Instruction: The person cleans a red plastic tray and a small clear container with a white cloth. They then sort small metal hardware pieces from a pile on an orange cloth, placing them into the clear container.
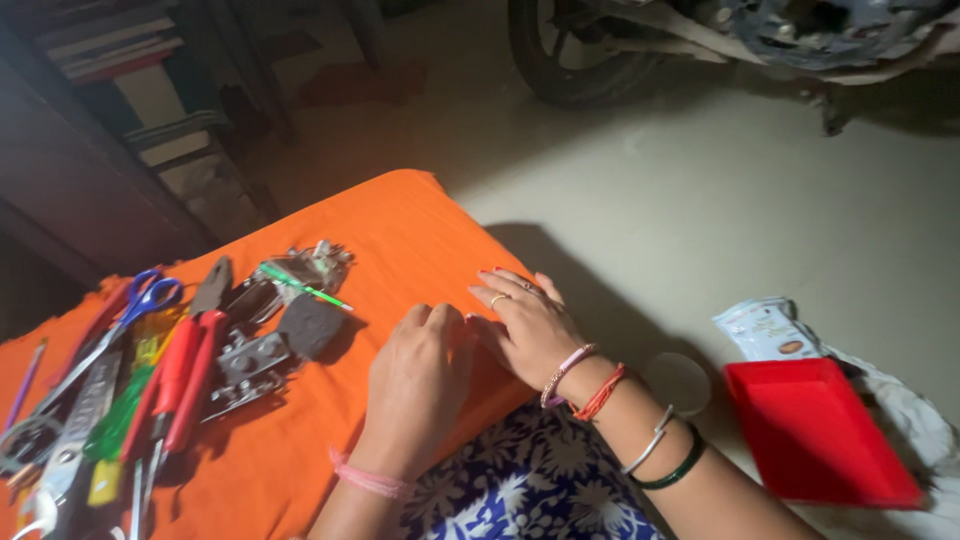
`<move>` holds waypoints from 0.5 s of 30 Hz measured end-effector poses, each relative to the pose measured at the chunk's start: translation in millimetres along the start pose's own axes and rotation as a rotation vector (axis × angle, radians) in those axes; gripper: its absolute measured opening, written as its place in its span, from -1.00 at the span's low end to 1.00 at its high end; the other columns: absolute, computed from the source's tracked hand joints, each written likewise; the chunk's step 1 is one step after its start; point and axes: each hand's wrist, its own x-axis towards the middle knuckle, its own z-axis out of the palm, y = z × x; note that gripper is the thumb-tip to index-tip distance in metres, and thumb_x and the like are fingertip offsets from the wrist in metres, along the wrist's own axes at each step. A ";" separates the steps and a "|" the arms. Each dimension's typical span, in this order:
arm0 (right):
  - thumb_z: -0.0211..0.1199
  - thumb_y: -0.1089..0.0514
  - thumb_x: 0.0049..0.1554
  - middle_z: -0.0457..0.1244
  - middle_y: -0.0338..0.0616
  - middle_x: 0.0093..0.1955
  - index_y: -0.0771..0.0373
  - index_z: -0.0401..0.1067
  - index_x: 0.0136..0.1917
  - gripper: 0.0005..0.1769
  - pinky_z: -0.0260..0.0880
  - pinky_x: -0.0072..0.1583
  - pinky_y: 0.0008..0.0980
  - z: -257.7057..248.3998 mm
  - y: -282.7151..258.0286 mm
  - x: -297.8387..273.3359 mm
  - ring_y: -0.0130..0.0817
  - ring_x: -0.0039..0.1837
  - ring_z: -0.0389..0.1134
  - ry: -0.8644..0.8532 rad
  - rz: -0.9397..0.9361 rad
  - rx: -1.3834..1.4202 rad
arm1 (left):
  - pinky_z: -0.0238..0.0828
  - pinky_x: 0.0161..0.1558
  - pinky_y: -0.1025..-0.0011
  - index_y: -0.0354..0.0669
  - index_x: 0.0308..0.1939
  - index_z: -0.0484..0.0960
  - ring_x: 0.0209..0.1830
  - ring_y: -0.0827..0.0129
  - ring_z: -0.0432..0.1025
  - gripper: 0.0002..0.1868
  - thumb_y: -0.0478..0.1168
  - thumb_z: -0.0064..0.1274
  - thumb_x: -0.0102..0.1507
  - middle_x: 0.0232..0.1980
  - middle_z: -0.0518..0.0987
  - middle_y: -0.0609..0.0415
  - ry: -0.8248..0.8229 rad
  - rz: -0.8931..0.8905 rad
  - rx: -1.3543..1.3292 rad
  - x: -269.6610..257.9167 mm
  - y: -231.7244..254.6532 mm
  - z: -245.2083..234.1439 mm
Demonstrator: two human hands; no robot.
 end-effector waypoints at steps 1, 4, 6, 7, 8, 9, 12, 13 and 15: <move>0.13 0.04 0.20 0.18 -0.03 0.48 0.19 0.39 0.36 -0.52 -0.15 0.48 0.14 1.1 2.3 -2.4 -0.12 0.54 0.09 0.063 0.019 0.033 | 0.43 -0.29 0.07 -0.26 -0.23 0.55 -0.22 -0.07 0.49 -0.85 -0.24 0.09 0.23 -0.24 0.55 -0.15 0.011 0.019 -0.019 0.7 1.9 -0.9; 0.16 0.03 0.24 0.19 0.04 0.47 0.22 0.37 0.37 -0.53 -0.05 0.49 0.09 -0.2 20.7 -15.9 -0.06 0.54 0.11 0.245 0.087 0.124 | 0.43 -0.27 0.09 -0.24 -0.16 0.57 -0.19 -0.08 0.49 -0.83 -0.28 0.09 0.19 -0.19 0.57 -0.15 0.026 0.084 -0.087 3.8 11.0 3.6; 0.15 0.03 0.27 0.17 0.07 0.49 0.23 0.33 0.41 -0.52 0.08 0.51 -0.02 -7.6 36.5 -30.0 -0.01 0.56 0.10 0.366 0.107 0.227 | 0.43 -0.25 0.09 -0.24 -0.11 0.59 -0.17 -0.08 0.49 -0.78 -0.29 0.09 0.17 -0.18 0.57 -0.15 0.036 0.118 -0.085 9.4 24.2 14.8; 0.17 0.04 0.26 0.18 0.06 0.48 0.22 0.34 0.40 -0.52 0.05 0.49 -0.01 -11.6 43.9 -38.1 -0.03 0.54 0.12 0.379 0.162 0.181 | 0.44 -0.24 0.10 -0.23 -0.11 0.59 -0.16 -0.07 0.50 -0.76 -0.31 0.08 0.15 -0.17 0.57 -0.15 0.028 0.155 -0.087 12.5 33.1 23.4; 0.19 0.04 0.26 0.20 0.05 0.47 0.21 0.34 0.40 -0.52 0.02 0.48 0.00 -15.1 51.0 -45.7 -0.04 0.53 0.14 0.393 0.217 0.135 | 0.46 -0.22 0.11 -0.23 -0.10 0.59 -0.15 -0.06 0.50 -0.74 -0.33 0.07 0.13 -0.17 0.57 -0.14 0.020 0.192 -0.090 16.0 41.0 32.2; 0.21 0.04 0.25 0.21 0.03 0.46 0.20 0.35 0.40 -0.52 -0.01 0.46 0.01 -19.9 60.0 -54.8 -0.06 0.51 0.16 0.406 0.272 0.089 | 0.47 -0.21 0.12 -0.22 -0.09 0.59 -0.15 -0.04 0.51 -0.72 -0.34 0.06 0.11 -0.17 0.57 -0.14 0.013 0.230 -0.093 19.0 49.3 42.0; 0.19 0.03 0.24 0.22 -0.04 0.46 0.15 0.33 0.41 -0.50 0.12 0.46 -0.10 -34.9 94.8 -87.2 -0.11 0.52 0.19 0.421 0.358 -0.015 | 0.45 -0.21 0.11 -0.22 -0.17 0.58 -0.16 -0.03 0.50 -0.86 -0.25 0.08 0.23 -0.21 0.55 -0.14 -0.154 0.233 -0.120 22.5 76.1 77.7; 0.20 0.01 0.22 0.22 -0.04 0.45 0.15 0.33 0.40 -0.49 0.11 0.46 -0.07 -38.3 108.1 -99.2 -0.10 0.52 0.18 0.419 0.425 -0.045 | 0.46 -0.20 0.11 -0.24 -0.17 0.57 -0.16 -0.03 0.50 -0.85 -0.25 0.08 0.23 -0.20 0.55 -0.15 -0.154 0.288 -0.116 21.9 83.9 91.6; 0.21 -0.03 0.19 0.21 -0.04 0.44 0.15 0.34 0.38 -0.47 0.11 0.44 0.00 -45.8 135.7 -124.7 -0.08 0.50 0.16 0.421 0.559 -0.100 | 0.47 -0.17 0.11 -0.28 -0.16 0.55 -0.15 -0.05 0.51 -0.83 -0.25 0.07 0.22 -0.17 0.56 -0.17 -0.148 0.404 -0.105 20.0 101.6 123.6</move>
